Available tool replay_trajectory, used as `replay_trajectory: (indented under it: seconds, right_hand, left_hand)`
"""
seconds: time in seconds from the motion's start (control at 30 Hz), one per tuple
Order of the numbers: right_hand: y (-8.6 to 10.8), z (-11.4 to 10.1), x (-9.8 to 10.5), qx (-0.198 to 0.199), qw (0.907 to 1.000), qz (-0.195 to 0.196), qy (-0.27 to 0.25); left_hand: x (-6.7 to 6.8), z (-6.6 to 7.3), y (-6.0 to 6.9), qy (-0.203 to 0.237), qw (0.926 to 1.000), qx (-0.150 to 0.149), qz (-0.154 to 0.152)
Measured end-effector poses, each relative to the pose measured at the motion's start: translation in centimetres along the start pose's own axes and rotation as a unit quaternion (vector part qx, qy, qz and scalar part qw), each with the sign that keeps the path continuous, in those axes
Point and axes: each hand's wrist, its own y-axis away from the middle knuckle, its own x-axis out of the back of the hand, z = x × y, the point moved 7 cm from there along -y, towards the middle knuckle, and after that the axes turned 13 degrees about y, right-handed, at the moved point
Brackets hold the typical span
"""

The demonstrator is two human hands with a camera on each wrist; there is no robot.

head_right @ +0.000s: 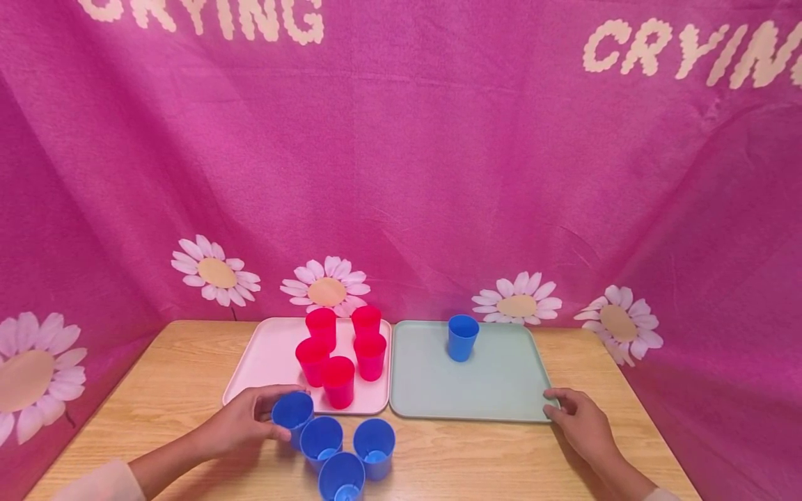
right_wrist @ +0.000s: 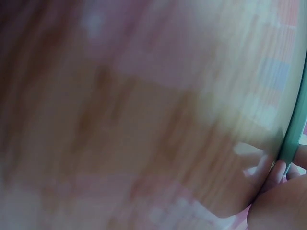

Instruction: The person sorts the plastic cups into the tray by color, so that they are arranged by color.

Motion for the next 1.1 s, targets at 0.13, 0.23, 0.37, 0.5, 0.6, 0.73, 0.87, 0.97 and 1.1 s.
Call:
replay_trajectory:
  seconds: [0.13, 0.23, 0.37, 0.5, 0.6, 0.73, 0.87, 0.97, 1.1]
  right_hand:
    - [0.0, -0.1, 0.0, -0.001, 1.0, -0.002, -0.002]
    - [0.0, -0.1, -0.1, -0.004, 1.0, -0.005, -0.005]
    - [-0.1, 0.0, -0.1, -0.008, 0.9999, -0.01, -0.012]
    - [-0.1, 0.0, -0.1, -0.007, 0.9998, -0.01, -0.013]
    - [0.1, -0.2, -0.1, -0.002, 1.0, -0.004, -0.007]
    - [0.2, -0.2, 0.0, -0.001, 1.0, -0.002, -0.009]
    - [0.2, -0.2, 0.0, -0.002, 0.9999, -0.004, -0.013]
    - [0.2, -0.1, 0.0, -0.002, 0.9999, -0.003, -0.01]
    - [0.0, -0.1, -0.1, -0.004, 0.9999, -0.007, -0.014]
  left_hand:
    - [0.3, 0.5, -0.1, -0.002, 1.0, 0.003, -0.002]
    - [0.4, 1.1, -0.2, 0.0, 1.0, 0.001, -0.007]
    - [0.5, 2.0, -0.2, 0.004, 0.9999, -0.003, -0.009]
    - [0.7, 3.0, -0.4, 0.003, 1.0, -0.004, -0.008]
    - [0.7, 3.9, -0.6, -0.004, 1.0, -0.003, -0.008]
    - [0.6, 5.2, -1.1, -0.021, 0.9997, -0.008, -0.012]
    - [0.4, 6.5, -1.7, -0.038, 0.9989, -0.02, -0.017]
    - [0.2, 7.5, -2.3, -0.049, 0.9981, -0.031, -0.02]
    - [-0.3, 8.7, -3.1, -0.055, 0.9969, -0.049, -0.029]
